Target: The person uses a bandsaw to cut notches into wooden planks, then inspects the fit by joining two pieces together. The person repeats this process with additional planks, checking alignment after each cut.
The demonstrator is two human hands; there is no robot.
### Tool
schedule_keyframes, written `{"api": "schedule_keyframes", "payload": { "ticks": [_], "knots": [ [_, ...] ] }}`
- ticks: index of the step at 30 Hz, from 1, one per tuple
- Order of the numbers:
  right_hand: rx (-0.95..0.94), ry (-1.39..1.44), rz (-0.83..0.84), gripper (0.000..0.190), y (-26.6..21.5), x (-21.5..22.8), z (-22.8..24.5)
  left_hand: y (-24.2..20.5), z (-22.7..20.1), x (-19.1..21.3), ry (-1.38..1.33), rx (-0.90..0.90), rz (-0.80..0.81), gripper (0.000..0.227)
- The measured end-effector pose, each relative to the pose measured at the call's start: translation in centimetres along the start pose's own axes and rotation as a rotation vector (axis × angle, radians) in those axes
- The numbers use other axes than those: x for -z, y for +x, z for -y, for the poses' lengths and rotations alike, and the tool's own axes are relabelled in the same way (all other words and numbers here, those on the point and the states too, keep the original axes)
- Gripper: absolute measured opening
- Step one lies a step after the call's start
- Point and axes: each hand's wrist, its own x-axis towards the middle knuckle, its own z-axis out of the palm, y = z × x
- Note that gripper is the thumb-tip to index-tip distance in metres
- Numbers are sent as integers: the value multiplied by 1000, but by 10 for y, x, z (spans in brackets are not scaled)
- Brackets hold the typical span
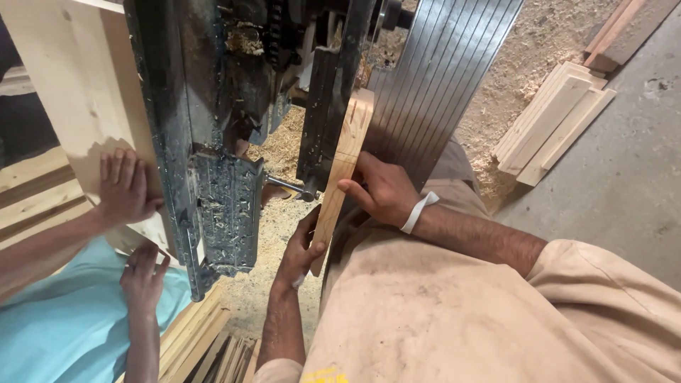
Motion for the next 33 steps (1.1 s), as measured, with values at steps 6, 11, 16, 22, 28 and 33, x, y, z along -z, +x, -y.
{"api": "schedule_keyframes", "payload": {
  "ticks": [6, 11, 16, 22, 28, 33],
  "knots": [
    [-14, 3, -1, 49, 4, 4, 1, 3, -7, -4, 38, 14, -27, 132],
    [-19, -5, -9, 49, 7, 6, 0, 5, -12, -5, 51, 61, -46, 136],
    [-39, -1, -10, 49, 9, 8, 0, 9, -14, -5, 50, 41, -41, 136],
    [-21, 2, -22, 50, 11, 14, 4, 11, -19, -8, 79, 26, -43, 136],
    [-126, -10, 55, 54, 10, 11, 8, 10, -1, 0, 7, -23, 22, 130],
    [-116, -70, 129, 57, -9, -8, 6, -5, 40, 11, -96, -27, 43, 117]
  ]
}}
